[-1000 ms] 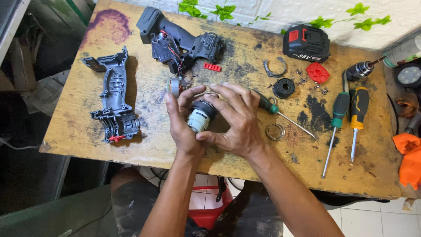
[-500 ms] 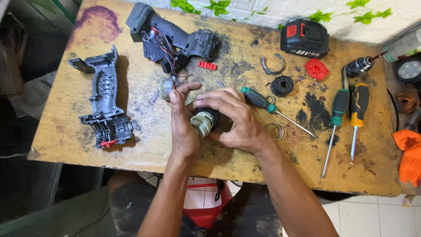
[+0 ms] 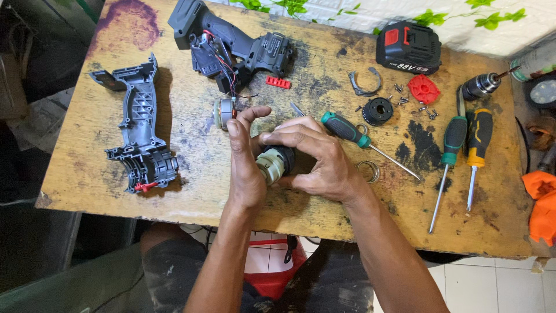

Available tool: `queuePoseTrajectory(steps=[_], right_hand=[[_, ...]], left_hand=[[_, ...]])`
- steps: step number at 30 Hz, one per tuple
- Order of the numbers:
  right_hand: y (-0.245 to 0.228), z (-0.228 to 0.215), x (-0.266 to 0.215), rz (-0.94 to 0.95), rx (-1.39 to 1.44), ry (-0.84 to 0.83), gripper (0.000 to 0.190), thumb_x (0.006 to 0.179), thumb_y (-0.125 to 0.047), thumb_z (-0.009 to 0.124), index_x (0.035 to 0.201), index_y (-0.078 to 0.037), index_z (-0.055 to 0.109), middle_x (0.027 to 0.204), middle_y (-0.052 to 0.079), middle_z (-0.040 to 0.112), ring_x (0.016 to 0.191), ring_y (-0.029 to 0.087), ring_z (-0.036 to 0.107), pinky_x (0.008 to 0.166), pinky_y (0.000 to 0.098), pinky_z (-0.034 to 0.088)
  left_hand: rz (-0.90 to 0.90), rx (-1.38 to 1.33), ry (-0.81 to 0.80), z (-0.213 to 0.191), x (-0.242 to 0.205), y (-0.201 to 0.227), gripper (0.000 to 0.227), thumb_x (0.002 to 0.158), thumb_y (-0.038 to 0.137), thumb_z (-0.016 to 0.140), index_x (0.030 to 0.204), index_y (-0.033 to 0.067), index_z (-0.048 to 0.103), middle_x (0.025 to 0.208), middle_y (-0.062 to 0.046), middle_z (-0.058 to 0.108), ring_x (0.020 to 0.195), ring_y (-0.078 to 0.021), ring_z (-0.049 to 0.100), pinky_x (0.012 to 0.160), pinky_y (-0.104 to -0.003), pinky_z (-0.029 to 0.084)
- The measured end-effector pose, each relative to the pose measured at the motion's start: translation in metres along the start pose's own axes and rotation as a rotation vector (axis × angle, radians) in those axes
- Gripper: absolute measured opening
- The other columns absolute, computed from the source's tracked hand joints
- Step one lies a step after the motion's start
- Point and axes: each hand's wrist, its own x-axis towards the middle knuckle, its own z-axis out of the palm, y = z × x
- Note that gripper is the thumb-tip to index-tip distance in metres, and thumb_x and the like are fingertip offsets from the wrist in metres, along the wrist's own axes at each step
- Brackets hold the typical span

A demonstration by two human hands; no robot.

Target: The person assembles a small electric motor by hand, fitting a black ring and a white cylindrical component onto the central shaft. They rotate and align the parts to ensure a proper fit on the workbench.

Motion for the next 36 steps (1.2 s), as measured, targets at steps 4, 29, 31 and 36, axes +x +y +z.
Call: queuePoseTrajectory(steps=[4,29,31,36], right_hand=[[0.001,0.000,-0.001,0.014,0.002,0.005,0.056,0.071,-0.034,0.095,0.118,-0.013,0.073,0.115,0.006,0.075,0.116,0.031,0.068,0.108,0.0432,0.045],[0.005,0.010,-0.002,-0.034,0.058,0.055,0.060,0.063,-0.029,0.100,0.111,-0.007,0.071,0.108,0.010,0.075,0.111,0.032,0.069,0.106,0.0470,0.046],[0.005,0.010,-0.002,-0.037,0.057,0.056,0.060,0.064,-0.028,0.100,0.111,-0.007,0.071,0.108,0.010,0.075,0.111,0.032,0.069,0.106,0.0470,0.046],[0.006,0.008,-0.003,-0.047,0.041,0.055,0.058,0.065,-0.029,0.099,0.111,-0.008,0.070,0.110,0.010,0.076,0.109,0.034,0.069,0.105,0.0478,0.047]], left_hand=[[-0.016,0.000,0.007,0.003,-0.004,0.010,0.079,0.097,0.072,0.021,0.139,0.0117,0.047,0.082,-0.012,0.067,0.082,-0.0215,0.067,0.081,-0.034,0.057],[-0.180,-0.202,-0.037,0.013,-0.009,0.037,0.090,0.091,0.079,0.021,0.136,0.0058,0.048,0.085,-0.016,0.061,0.076,-0.0225,0.064,0.079,-0.040,0.056],[-0.180,-0.199,-0.033,0.014,-0.007,0.035,0.090,0.091,0.079,0.022,0.135,0.0055,0.048,0.084,-0.014,0.060,0.076,-0.0217,0.063,0.079,-0.039,0.056],[-0.166,-0.169,-0.055,0.012,-0.003,0.025,0.090,0.091,0.080,0.026,0.138,0.0048,0.045,0.087,-0.016,0.061,0.080,-0.0248,0.064,0.084,-0.045,0.058]])
